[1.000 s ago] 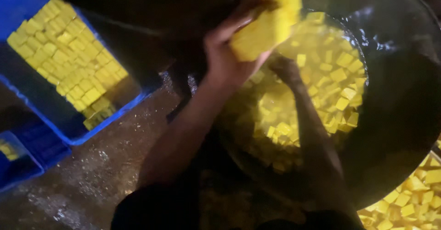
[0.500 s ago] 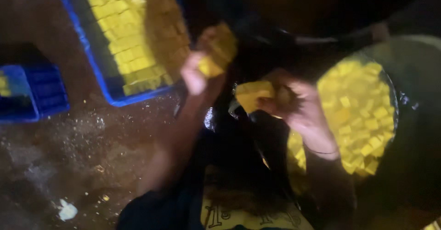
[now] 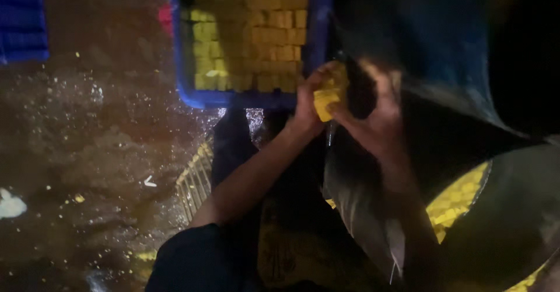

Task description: The person rinses yellow rectangular blocks in a large vat of water by hand and stacks them into blue plastic bins.

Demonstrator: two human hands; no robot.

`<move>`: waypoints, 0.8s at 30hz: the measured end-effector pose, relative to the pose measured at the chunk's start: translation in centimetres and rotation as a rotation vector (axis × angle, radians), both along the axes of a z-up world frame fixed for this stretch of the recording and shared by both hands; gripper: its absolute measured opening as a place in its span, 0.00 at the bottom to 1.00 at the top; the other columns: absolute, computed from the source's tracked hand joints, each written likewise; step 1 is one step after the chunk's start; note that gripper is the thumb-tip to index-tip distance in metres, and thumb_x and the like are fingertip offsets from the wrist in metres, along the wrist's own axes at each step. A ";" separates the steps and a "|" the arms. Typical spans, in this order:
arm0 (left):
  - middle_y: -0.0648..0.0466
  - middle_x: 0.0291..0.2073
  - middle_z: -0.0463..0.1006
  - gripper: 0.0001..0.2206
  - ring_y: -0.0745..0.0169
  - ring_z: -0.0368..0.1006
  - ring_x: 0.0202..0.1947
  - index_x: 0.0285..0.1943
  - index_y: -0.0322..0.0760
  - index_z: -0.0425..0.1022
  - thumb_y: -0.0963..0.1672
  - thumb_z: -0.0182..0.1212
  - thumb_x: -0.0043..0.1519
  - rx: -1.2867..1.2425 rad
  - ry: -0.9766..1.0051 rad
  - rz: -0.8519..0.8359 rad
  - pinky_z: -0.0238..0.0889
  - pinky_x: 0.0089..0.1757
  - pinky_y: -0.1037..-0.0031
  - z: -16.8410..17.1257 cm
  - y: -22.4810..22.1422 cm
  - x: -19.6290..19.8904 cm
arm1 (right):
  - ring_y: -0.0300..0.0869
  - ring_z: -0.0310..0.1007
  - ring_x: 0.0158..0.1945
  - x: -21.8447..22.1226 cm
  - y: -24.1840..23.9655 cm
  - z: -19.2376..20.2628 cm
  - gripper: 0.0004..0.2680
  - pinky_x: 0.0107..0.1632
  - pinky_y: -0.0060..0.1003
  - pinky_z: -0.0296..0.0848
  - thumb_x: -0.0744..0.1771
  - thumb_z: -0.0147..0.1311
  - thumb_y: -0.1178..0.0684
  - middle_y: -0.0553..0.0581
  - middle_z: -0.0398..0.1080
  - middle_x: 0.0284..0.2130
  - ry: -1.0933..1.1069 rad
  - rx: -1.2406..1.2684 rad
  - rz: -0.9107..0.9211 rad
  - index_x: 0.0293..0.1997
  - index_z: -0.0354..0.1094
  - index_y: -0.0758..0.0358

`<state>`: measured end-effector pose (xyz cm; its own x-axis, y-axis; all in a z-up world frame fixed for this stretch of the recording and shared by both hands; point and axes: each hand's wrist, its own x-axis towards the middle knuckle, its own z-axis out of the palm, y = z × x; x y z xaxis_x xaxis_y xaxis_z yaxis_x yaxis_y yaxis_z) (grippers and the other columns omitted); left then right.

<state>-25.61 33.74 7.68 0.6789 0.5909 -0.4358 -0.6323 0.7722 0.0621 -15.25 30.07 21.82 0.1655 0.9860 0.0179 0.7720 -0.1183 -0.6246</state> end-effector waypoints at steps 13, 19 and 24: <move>0.46 0.54 0.68 0.30 0.57 0.71 0.47 0.71 0.31 0.54 0.56 0.43 0.69 0.087 0.542 -0.115 0.71 0.45 0.67 -12.0 10.8 -6.6 | 0.41 0.70 0.67 0.6 8.1 -26.0 0.22 0.70 0.34 0.69 0.67 0.60 0.48 0.56 0.69 0.63 1.582 -0.599 -0.335 0.67 0.61 0.67; 0.47 0.58 0.66 0.26 0.57 0.68 0.50 0.71 0.33 0.56 0.52 0.44 0.68 0.086 0.590 -0.203 0.69 0.46 0.68 -15.7 11.6 -10.5 | 0.43 0.71 0.64 -5.8 12.1 -27.3 0.19 0.66 0.38 0.70 0.68 0.58 0.48 0.58 0.71 0.60 0.519 -0.712 -0.366 0.66 0.64 0.65; 0.48 0.61 0.65 0.24 0.57 0.66 0.52 0.71 0.35 0.58 0.49 0.44 0.68 0.064 0.649 -0.236 0.66 0.48 0.68 -16.0 6.8 -11.0 | 0.45 0.71 0.62 -3.2 11.2 -18.1 0.17 0.63 0.40 0.70 0.69 0.56 0.48 0.59 0.72 0.58 0.513 -0.532 -0.176 0.64 0.66 0.64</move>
